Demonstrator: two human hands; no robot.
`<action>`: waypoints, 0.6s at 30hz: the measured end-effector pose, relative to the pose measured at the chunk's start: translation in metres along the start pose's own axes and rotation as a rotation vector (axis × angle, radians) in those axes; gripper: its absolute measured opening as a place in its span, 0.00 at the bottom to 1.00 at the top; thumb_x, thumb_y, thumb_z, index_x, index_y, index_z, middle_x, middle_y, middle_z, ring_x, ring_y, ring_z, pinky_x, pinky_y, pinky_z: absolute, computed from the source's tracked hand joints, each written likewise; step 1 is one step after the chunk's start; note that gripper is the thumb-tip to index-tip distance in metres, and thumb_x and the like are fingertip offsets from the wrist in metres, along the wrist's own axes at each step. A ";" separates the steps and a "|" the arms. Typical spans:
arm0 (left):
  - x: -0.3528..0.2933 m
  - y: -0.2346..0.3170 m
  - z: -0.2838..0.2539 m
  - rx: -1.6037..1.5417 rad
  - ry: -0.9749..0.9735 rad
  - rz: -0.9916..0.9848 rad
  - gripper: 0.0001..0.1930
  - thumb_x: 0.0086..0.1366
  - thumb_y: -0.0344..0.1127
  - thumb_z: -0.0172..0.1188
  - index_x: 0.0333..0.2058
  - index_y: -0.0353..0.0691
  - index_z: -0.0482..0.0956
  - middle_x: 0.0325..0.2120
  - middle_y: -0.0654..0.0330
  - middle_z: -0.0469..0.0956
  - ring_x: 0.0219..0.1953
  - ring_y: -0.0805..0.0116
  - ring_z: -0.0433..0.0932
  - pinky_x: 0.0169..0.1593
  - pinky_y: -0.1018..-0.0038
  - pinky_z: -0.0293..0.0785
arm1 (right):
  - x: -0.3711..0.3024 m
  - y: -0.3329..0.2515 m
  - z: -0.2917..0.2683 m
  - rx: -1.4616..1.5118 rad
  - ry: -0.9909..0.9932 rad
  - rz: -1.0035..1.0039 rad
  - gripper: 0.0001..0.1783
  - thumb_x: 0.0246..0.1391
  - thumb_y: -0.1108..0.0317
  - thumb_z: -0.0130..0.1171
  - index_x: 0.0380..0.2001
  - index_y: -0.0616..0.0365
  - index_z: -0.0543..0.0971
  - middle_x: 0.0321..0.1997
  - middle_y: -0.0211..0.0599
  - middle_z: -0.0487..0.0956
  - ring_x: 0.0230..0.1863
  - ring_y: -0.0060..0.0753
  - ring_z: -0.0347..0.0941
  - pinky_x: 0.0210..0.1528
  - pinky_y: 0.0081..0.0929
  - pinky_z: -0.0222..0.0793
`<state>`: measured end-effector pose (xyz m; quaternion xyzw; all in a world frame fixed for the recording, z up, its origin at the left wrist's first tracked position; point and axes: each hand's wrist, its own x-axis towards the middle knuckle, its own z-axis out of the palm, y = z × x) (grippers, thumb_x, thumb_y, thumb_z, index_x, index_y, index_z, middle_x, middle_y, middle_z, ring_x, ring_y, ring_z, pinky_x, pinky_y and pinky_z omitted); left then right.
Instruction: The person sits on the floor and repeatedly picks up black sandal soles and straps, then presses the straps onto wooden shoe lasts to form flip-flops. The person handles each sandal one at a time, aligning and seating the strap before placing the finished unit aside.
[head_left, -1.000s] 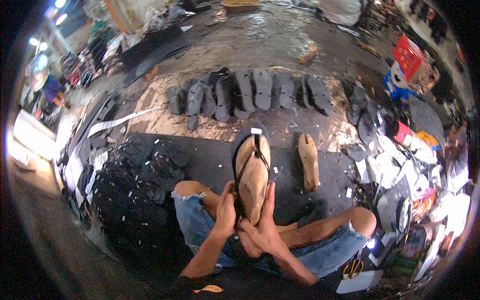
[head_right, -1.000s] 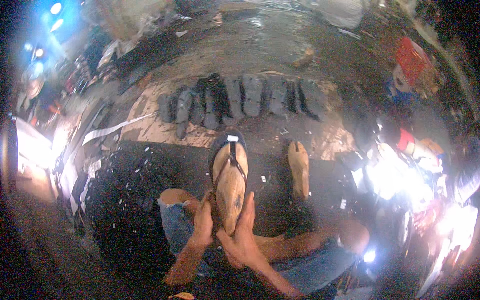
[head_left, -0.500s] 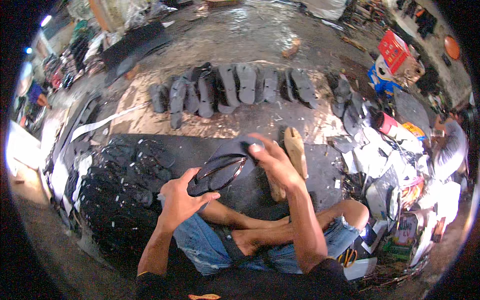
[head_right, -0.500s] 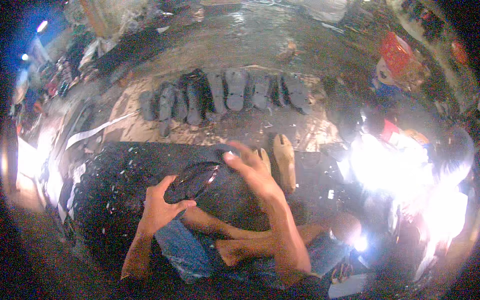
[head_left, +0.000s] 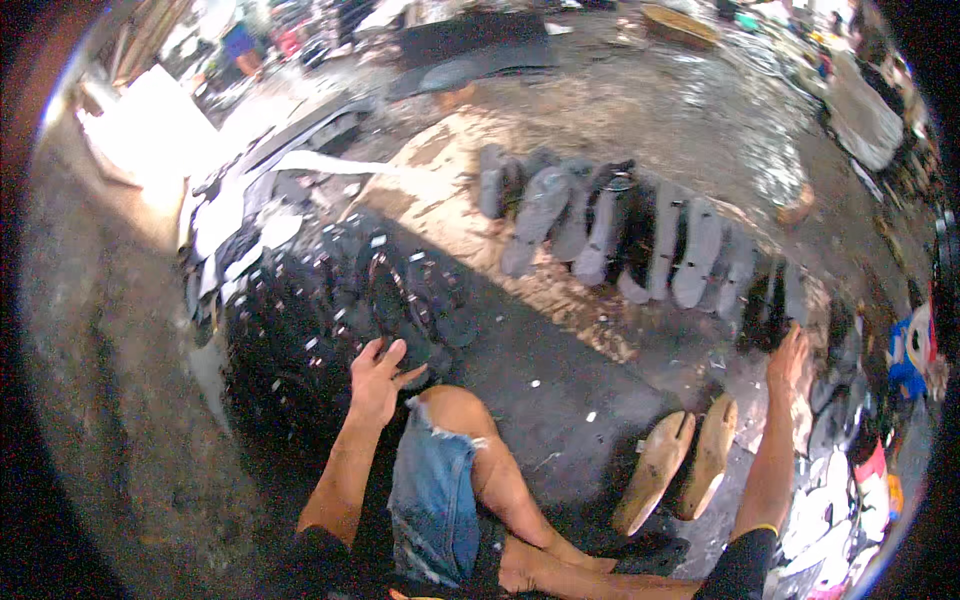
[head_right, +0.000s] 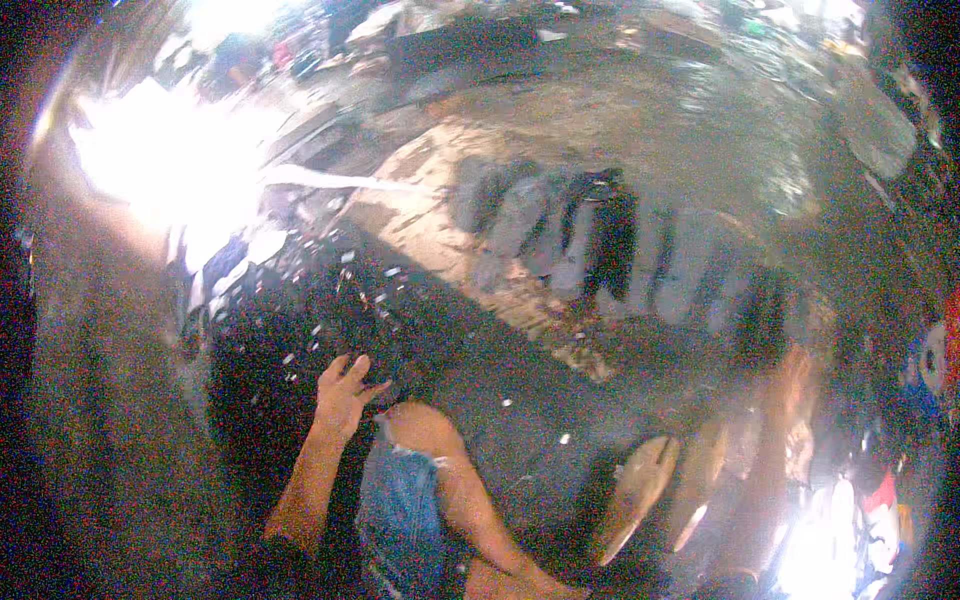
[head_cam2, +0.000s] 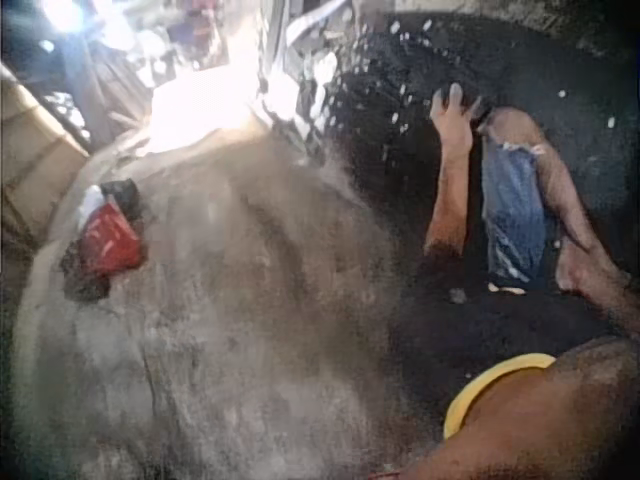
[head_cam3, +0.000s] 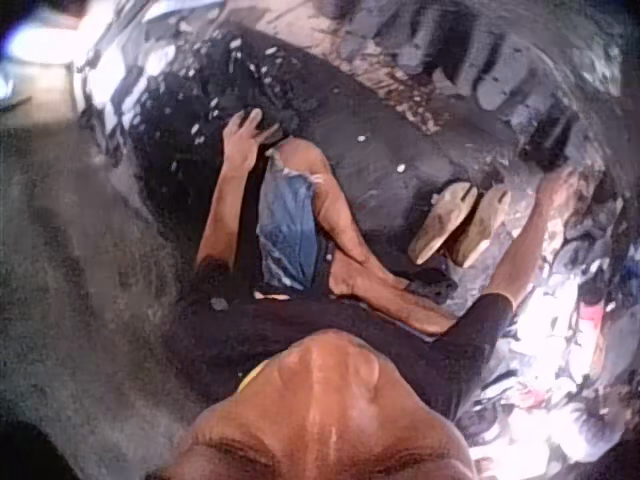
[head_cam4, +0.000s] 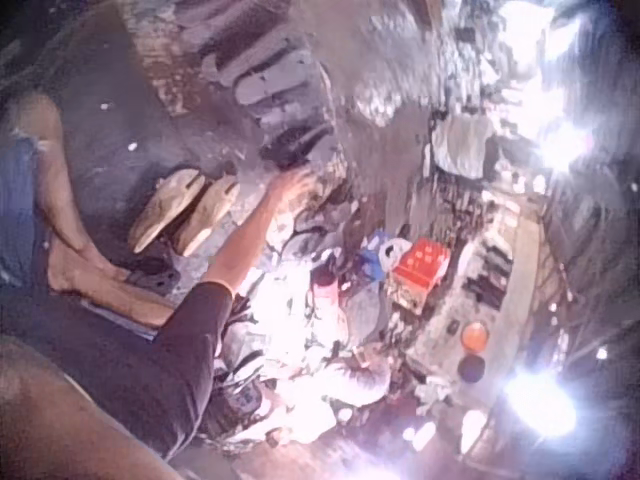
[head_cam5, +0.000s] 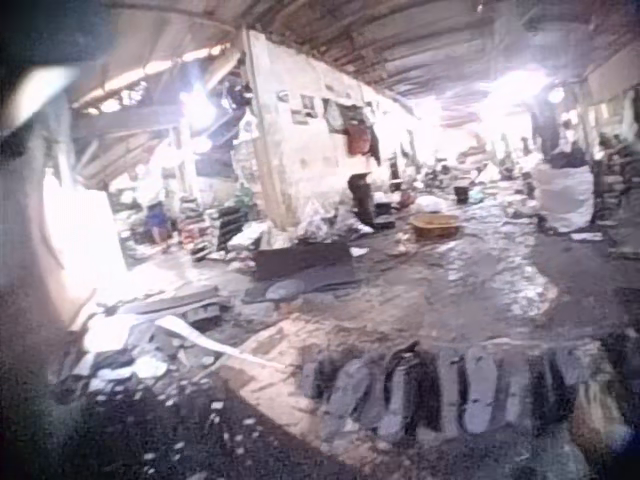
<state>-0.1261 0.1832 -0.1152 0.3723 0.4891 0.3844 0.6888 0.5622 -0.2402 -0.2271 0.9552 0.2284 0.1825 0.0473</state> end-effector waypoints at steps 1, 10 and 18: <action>0.016 -0.012 0.001 0.016 0.039 -0.025 0.16 0.77 0.31 0.63 0.59 0.33 0.77 0.56 0.49 0.80 0.56 0.57 0.84 0.56 0.52 0.90 | 0.013 0.004 -0.003 0.180 -0.006 -0.010 0.35 0.64 0.76 0.58 0.74 0.50 0.69 0.72 0.49 0.75 0.73 0.57 0.70 0.71 0.49 0.70; -0.054 0.014 -0.003 0.142 0.036 0.171 0.27 0.81 0.41 0.52 0.72 0.35 0.65 0.66 0.48 0.75 0.67 0.51 0.76 0.76 0.54 0.65 | -0.051 -0.048 -0.283 1.388 0.119 0.189 0.25 0.67 0.65 0.67 0.63 0.61 0.77 0.53 0.40 0.84 0.54 0.35 0.82 0.56 0.37 0.79; -0.225 0.026 0.160 -0.318 -0.532 0.309 0.30 0.70 0.21 0.63 0.69 0.35 0.65 0.67 0.52 0.73 0.61 0.65 0.75 0.68 0.63 0.73 | -0.324 -0.201 -0.350 2.279 -0.491 0.315 0.21 0.68 0.75 0.68 0.60 0.56 0.74 0.53 0.36 0.83 0.53 0.30 0.81 0.56 0.35 0.81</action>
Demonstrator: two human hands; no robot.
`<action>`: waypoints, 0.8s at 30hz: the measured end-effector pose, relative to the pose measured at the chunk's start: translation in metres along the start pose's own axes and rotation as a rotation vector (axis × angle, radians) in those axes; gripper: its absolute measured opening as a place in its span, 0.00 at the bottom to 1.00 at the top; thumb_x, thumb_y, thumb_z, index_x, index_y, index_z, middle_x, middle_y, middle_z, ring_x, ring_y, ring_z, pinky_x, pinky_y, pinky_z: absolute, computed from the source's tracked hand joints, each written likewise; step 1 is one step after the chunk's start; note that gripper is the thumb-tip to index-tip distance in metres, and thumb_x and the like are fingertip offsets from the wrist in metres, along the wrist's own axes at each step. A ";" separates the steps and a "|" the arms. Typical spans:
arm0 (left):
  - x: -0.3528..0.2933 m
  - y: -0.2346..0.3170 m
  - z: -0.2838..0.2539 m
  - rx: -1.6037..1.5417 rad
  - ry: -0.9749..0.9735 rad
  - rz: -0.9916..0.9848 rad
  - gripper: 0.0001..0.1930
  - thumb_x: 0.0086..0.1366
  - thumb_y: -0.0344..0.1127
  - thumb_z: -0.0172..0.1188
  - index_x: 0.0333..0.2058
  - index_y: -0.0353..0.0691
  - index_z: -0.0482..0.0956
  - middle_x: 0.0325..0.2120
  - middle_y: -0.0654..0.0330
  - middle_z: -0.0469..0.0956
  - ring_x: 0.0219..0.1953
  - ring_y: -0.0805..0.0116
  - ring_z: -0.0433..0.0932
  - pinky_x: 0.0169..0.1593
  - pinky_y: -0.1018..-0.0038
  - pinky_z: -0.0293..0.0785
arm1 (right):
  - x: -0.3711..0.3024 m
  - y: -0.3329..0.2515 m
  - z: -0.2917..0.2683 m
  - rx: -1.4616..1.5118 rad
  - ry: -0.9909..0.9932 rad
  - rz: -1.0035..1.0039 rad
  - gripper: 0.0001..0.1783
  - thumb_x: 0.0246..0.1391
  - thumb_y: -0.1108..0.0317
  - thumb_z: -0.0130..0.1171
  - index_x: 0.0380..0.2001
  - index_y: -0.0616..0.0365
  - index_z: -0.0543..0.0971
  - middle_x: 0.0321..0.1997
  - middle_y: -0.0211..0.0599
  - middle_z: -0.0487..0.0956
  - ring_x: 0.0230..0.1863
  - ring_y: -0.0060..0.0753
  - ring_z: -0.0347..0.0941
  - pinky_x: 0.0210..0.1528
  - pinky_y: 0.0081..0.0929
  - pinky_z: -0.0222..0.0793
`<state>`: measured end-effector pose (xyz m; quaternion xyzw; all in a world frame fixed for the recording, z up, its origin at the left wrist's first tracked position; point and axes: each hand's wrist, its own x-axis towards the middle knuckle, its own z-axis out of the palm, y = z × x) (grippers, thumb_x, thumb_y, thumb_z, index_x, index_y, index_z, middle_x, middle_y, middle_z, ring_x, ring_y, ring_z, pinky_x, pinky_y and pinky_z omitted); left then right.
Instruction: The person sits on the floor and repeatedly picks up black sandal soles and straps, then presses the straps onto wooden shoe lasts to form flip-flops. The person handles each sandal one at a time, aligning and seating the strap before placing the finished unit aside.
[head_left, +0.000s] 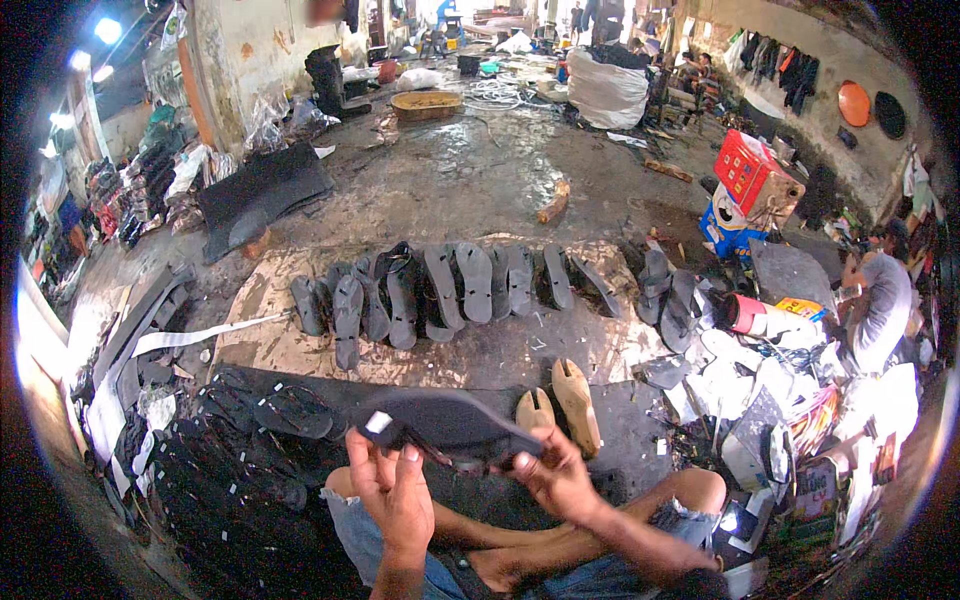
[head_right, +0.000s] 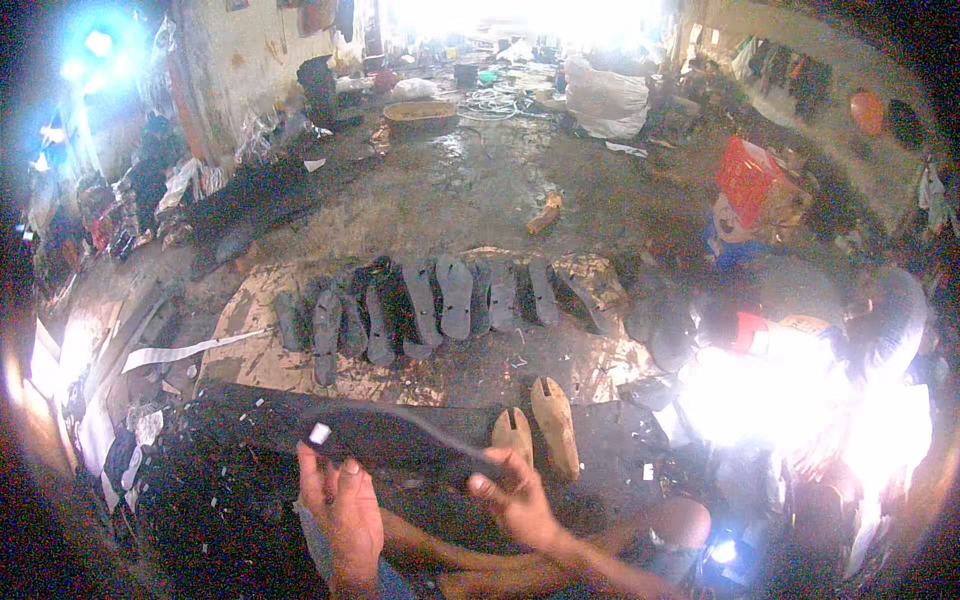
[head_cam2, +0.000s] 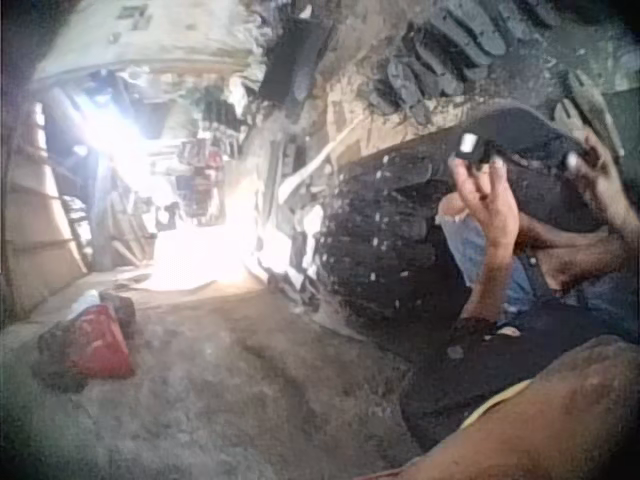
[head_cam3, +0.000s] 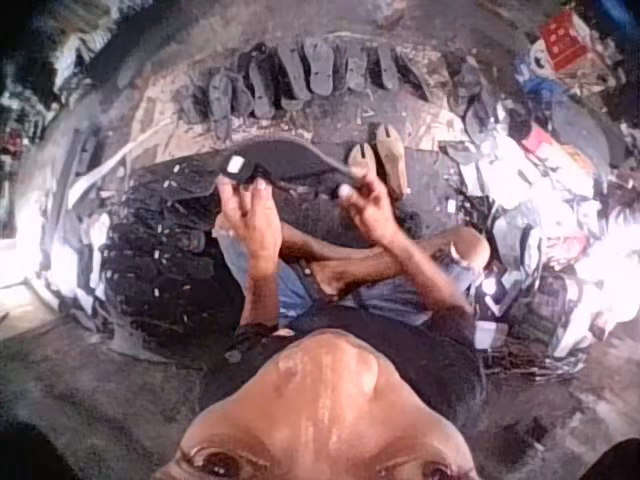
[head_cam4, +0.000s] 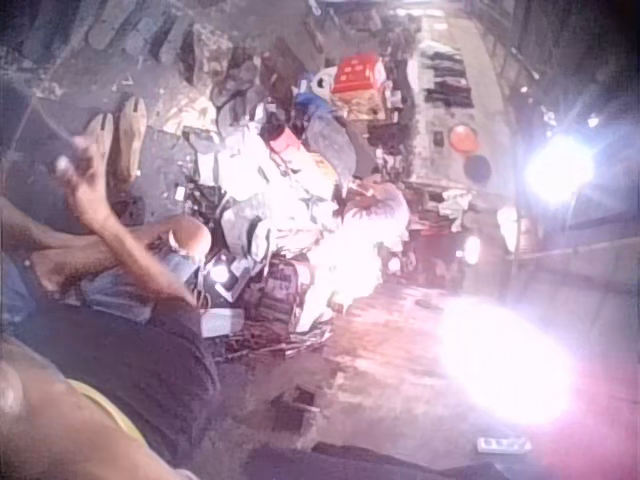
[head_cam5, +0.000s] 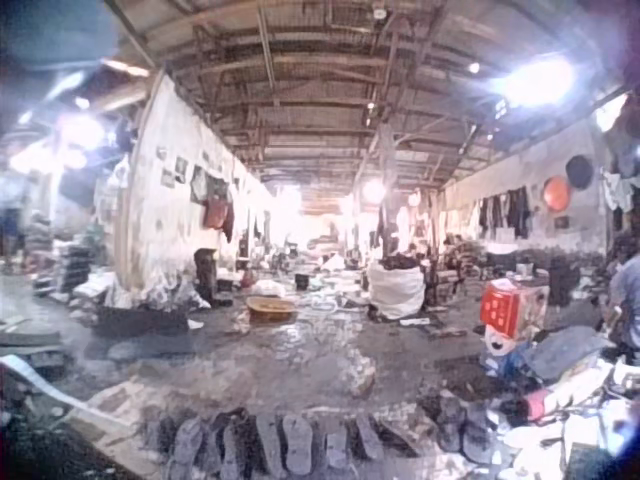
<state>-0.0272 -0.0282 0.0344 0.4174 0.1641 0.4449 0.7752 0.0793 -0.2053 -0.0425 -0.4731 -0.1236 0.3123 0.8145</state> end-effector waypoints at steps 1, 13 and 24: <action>-0.003 0.009 0.000 0.137 -0.120 -0.048 0.31 0.69 0.20 0.62 0.69 0.35 0.66 0.67 0.52 0.72 0.61 0.64 0.76 0.66 0.63 0.75 | -0.008 0.011 0.008 -0.139 0.013 -0.112 0.22 0.67 0.77 0.68 0.60 0.57 0.73 0.53 0.35 0.82 0.54 0.29 0.80 0.58 0.34 0.80; -0.039 0.011 0.019 0.710 -0.653 0.265 0.16 0.66 0.20 0.69 0.52 0.35 0.81 0.53 0.47 0.82 0.55 0.54 0.84 0.60 0.63 0.81 | -0.050 -0.079 0.020 -0.965 -0.100 -0.465 0.27 0.49 0.79 0.75 0.56 0.59 0.83 0.56 0.45 0.86 0.60 0.52 0.83 0.65 0.41 0.77; -0.017 -0.018 0.001 0.909 -0.841 0.236 0.13 0.68 0.31 0.70 0.48 0.36 0.79 0.43 0.48 0.81 0.45 0.50 0.84 0.50 0.62 0.82 | -0.020 -0.058 -0.029 -0.618 -0.112 -0.069 0.17 0.55 0.75 0.78 0.46 0.66 0.85 0.50 0.41 0.89 0.57 0.36 0.83 0.61 0.37 0.78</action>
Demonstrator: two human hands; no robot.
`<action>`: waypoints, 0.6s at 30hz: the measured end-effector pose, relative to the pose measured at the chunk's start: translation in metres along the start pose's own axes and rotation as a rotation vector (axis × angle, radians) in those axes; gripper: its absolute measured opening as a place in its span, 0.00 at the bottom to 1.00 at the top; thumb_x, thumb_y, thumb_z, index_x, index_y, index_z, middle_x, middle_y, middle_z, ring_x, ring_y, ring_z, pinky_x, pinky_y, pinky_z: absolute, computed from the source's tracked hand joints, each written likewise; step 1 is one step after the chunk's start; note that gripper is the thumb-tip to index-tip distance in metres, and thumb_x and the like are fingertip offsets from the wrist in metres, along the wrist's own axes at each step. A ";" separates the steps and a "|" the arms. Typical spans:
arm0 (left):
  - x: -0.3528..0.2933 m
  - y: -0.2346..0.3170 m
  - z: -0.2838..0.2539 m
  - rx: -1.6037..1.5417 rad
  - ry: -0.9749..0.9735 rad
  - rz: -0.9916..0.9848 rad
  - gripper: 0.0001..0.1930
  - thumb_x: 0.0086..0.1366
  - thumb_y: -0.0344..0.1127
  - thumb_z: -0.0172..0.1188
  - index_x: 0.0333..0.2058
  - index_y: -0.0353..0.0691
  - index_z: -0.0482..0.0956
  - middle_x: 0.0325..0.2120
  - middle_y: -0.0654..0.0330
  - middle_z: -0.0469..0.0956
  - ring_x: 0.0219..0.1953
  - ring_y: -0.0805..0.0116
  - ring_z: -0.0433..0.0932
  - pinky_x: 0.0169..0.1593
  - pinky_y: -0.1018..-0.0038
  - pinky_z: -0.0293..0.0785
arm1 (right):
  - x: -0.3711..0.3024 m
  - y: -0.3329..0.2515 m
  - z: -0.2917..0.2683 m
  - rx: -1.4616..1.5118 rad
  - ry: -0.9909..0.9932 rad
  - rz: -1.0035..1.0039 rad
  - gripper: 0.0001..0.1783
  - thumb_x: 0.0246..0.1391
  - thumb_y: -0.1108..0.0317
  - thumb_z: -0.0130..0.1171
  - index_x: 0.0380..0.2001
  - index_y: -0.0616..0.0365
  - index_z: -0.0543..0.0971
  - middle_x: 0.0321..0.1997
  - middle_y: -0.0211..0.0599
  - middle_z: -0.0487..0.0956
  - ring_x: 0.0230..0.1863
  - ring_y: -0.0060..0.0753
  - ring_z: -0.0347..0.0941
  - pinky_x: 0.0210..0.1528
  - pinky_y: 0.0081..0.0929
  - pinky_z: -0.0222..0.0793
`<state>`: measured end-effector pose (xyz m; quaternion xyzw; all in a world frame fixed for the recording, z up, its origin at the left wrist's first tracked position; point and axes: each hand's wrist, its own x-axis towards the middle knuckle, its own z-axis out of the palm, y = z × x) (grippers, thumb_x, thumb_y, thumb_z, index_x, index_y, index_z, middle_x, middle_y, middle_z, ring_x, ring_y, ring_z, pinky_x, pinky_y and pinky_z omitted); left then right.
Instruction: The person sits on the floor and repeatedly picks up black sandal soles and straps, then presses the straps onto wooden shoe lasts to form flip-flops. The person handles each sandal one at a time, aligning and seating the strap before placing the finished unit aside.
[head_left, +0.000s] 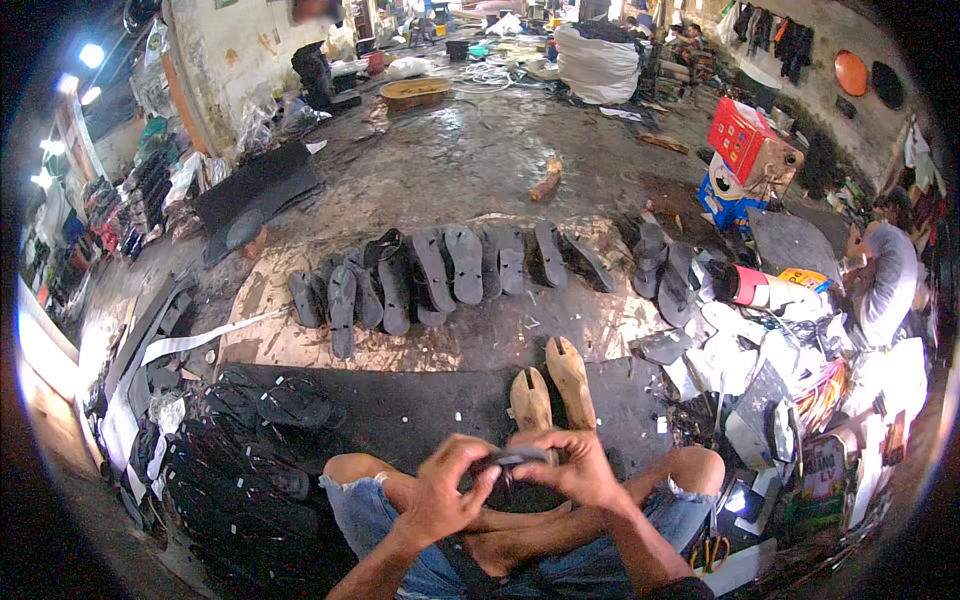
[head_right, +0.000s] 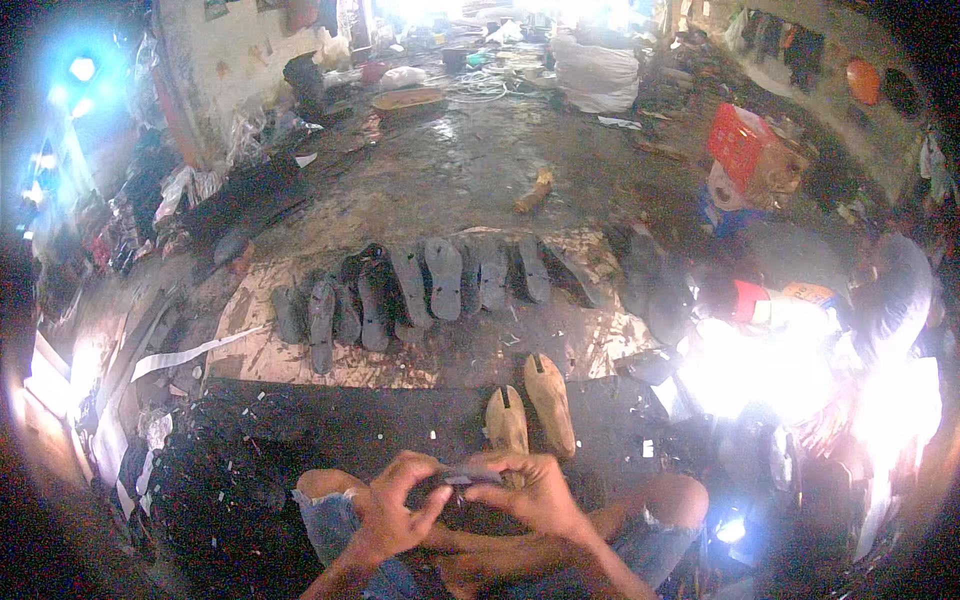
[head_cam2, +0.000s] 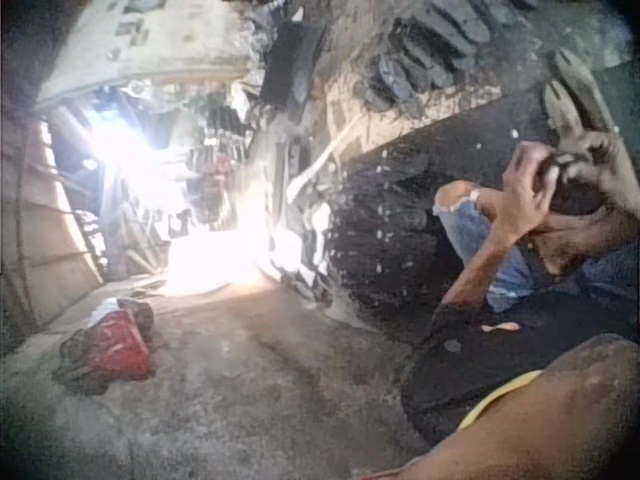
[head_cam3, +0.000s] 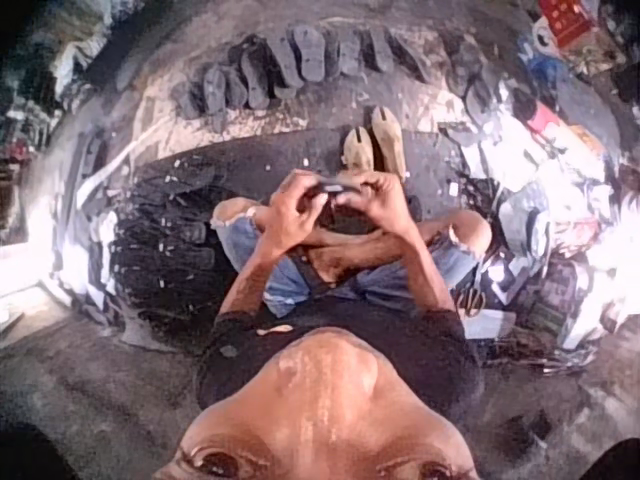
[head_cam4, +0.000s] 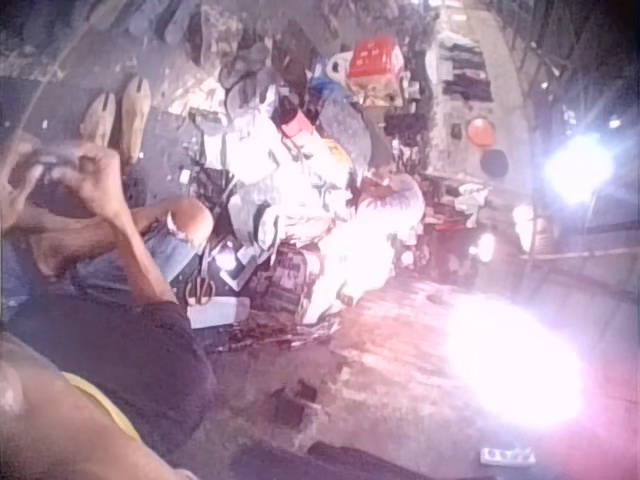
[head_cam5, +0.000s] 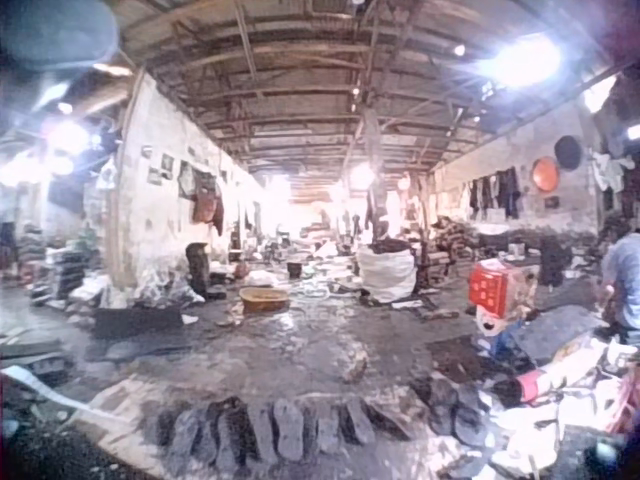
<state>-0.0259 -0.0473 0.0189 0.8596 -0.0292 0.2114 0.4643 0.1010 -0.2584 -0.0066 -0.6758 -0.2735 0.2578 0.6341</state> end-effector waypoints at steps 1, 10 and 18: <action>-0.001 -0.002 -0.009 0.065 0.092 -0.227 0.17 0.63 0.31 0.71 0.49 0.37 0.79 0.41 0.51 0.83 0.44 0.53 0.85 0.49 0.61 0.81 | 0.015 0.010 -0.013 -0.045 0.040 -0.044 0.19 0.58 0.71 0.77 0.50 0.67 0.84 0.52 0.44 0.88 0.60 0.38 0.82 0.62 0.39 0.78; 0.053 -0.078 -0.059 -1.483 0.445 -0.380 0.29 0.70 0.42 0.57 0.68 0.41 0.71 0.67 0.51 0.76 0.71 0.47 0.73 0.72 0.29 0.66 | 0.056 0.182 -0.071 -0.397 0.478 0.249 0.36 0.66 0.68 0.62 0.74 0.62 0.65 0.65 0.47 0.79 0.62 0.43 0.77 0.65 0.43 0.73; 0.008 -0.104 -0.102 -1.179 0.845 -0.184 0.25 0.79 0.39 0.60 0.71 0.53 0.67 0.67 0.54 0.73 0.72 0.50 0.71 0.72 0.27 0.65 | -0.076 0.003 0.012 0.497 0.396 0.243 0.29 0.63 0.66 0.63 0.64 0.71 0.76 0.56 0.47 0.85 0.53 0.40 0.84 0.56 0.36 0.81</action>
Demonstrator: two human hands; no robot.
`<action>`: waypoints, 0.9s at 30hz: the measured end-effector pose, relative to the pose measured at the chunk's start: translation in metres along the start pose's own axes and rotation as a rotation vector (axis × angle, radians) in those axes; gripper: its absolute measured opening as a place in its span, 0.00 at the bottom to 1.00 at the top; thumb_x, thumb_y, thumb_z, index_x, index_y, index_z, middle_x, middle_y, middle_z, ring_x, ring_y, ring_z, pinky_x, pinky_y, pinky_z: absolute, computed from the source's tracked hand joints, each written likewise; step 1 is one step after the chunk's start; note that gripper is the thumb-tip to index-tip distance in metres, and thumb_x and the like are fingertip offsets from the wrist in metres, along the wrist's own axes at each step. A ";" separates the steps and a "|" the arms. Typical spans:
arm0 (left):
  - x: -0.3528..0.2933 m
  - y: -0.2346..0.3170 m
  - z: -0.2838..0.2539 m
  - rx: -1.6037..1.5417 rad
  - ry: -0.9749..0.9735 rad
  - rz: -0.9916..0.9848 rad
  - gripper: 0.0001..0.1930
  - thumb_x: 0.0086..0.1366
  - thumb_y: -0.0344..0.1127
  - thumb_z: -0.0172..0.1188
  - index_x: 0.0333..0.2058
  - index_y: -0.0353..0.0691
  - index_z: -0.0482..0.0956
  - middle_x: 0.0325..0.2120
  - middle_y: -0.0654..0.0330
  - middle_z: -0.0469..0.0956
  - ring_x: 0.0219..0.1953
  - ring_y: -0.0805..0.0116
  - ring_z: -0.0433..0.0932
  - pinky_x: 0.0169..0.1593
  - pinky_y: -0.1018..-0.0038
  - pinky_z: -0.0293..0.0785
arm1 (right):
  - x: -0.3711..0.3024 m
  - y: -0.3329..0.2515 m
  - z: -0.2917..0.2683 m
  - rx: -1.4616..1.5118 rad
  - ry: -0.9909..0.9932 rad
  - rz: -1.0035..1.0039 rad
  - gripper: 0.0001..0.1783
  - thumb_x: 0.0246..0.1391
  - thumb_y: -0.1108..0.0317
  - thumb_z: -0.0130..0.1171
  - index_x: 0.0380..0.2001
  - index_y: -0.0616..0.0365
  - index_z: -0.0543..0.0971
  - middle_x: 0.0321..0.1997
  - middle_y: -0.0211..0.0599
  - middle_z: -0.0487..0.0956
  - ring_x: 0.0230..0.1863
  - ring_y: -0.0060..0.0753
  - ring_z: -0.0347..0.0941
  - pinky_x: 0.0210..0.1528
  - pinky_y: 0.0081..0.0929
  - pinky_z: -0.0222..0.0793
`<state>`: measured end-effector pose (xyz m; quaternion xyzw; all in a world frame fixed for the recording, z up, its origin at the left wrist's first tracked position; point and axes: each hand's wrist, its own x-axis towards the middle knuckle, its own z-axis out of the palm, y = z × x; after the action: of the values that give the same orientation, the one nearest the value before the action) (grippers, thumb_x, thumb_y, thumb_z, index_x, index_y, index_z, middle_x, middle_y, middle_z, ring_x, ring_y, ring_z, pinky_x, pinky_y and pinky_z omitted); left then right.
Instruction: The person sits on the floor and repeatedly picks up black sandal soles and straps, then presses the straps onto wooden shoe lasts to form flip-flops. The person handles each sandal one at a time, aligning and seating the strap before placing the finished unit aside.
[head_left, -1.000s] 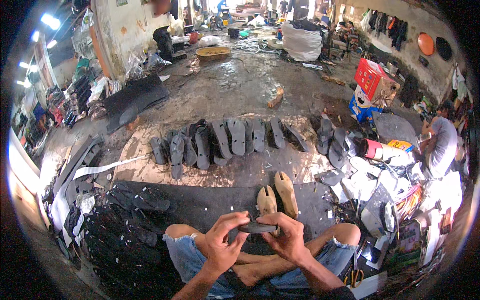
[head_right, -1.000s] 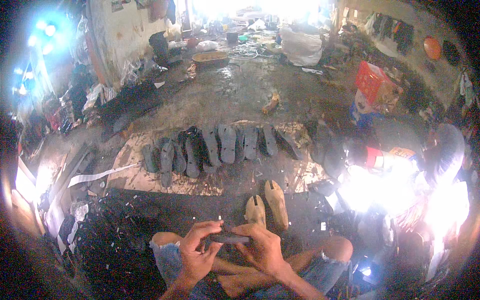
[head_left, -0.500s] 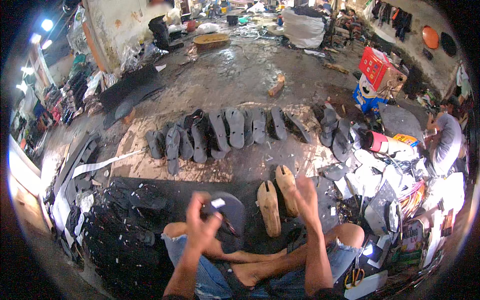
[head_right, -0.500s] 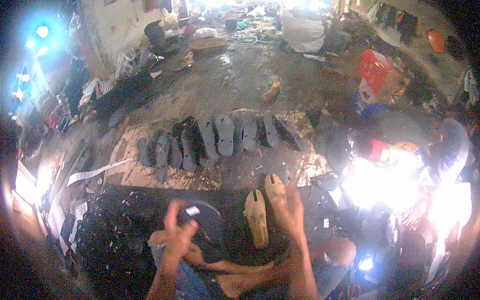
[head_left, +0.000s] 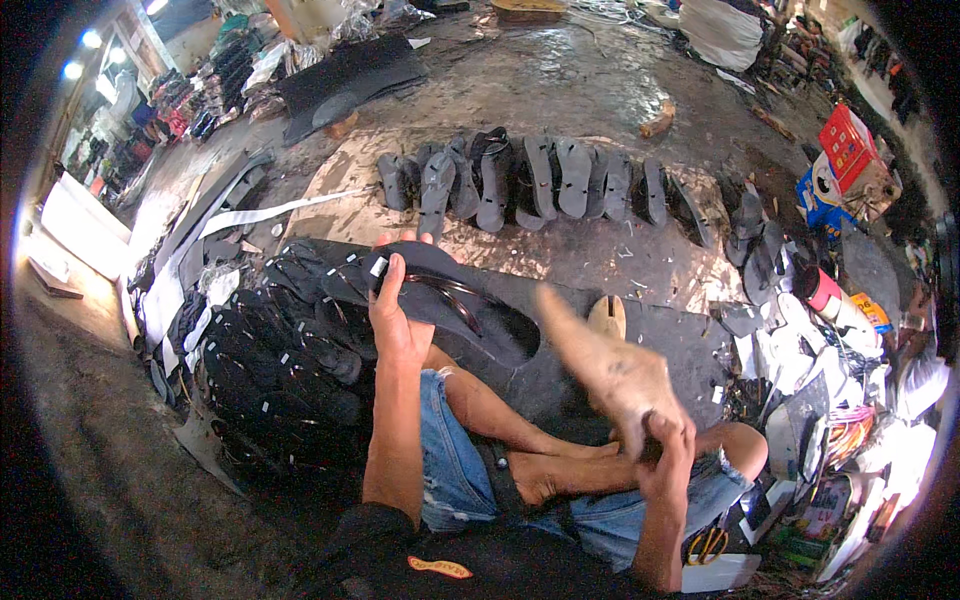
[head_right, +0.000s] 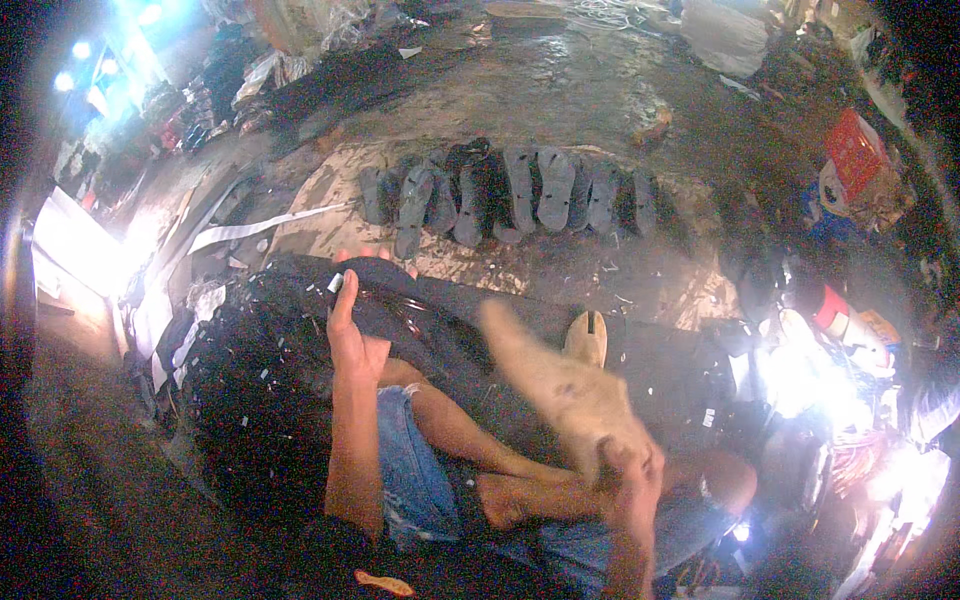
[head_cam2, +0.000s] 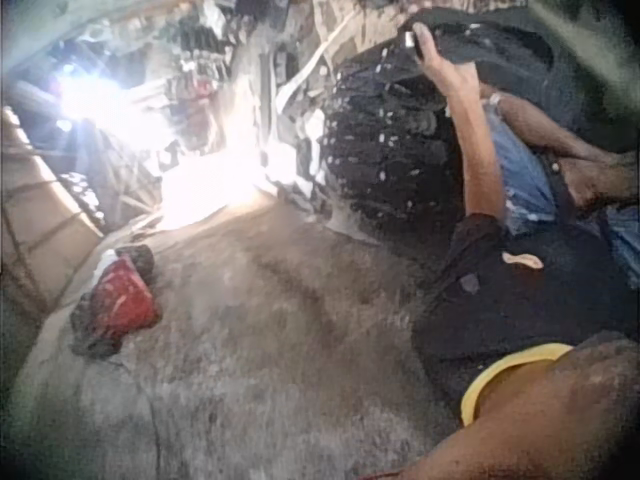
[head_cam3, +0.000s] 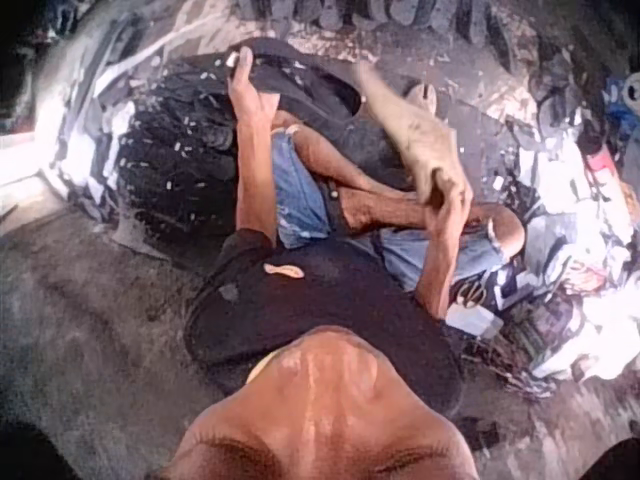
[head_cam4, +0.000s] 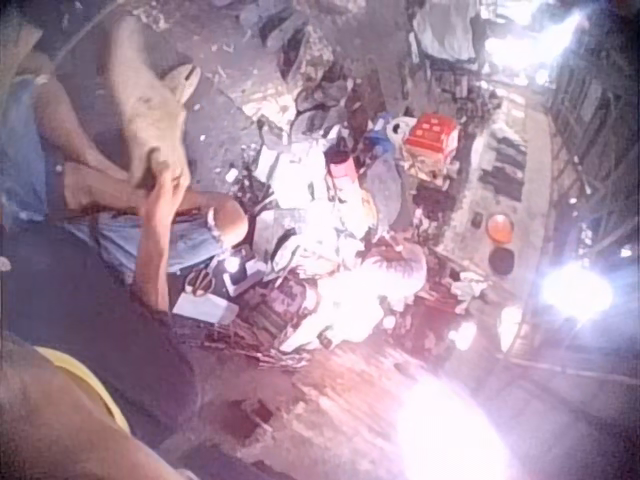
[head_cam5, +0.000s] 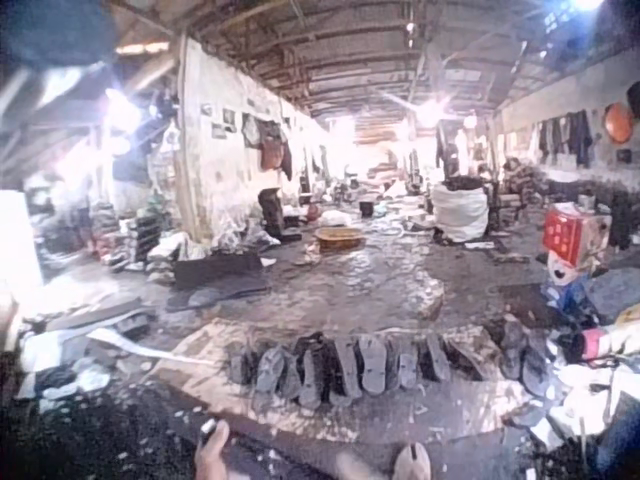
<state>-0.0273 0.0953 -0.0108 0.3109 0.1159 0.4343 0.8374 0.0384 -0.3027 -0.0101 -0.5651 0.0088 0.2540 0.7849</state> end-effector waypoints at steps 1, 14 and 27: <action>0.002 0.002 0.004 0.015 -0.004 0.038 0.25 0.80 0.39 0.60 0.71 0.53 0.67 0.68 0.54 0.73 0.72 0.50 0.71 0.72 0.27 0.66 | -0.018 -0.005 0.024 0.106 0.037 0.128 0.29 0.63 0.66 0.63 0.63 0.72 0.77 0.55 0.48 0.85 0.52 0.41 0.85 0.53 0.35 0.83; -0.072 -0.012 0.083 -0.149 -0.110 -0.400 0.19 0.78 0.38 0.62 0.62 0.44 0.70 0.59 0.49 0.77 0.65 0.45 0.77 0.61 0.35 0.82 | -0.027 0.024 0.061 -0.570 -0.245 -0.840 0.32 0.55 0.73 0.75 0.63 0.69 0.79 0.69 0.71 0.76 0.72 0.66 0.74 0.72 0.51 0.71; -0.164 -0.050 0.022 0.163 0.225 -0.765 0.34 0.71 0.64 0.55 0.58 0.38 0.78 0.49 0.52 0.86 0.47 0.57 0.86 0.56 0.59 0.83 | -0.006 0.050 0.040 -0.258 -0.626 -0.235 0.29 0.74 0.54 0.62 0.69 0.56 0.72 0.67 0.50 0.74 0.73 0.49 0.68 0.79 0.50 0.57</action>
<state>-0.0815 -0.0663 -0.0372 0.2614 0.3480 0.1119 0.8933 0.0019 -0.2579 -0.0383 -0.5514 -0.3291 0.3219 0.6957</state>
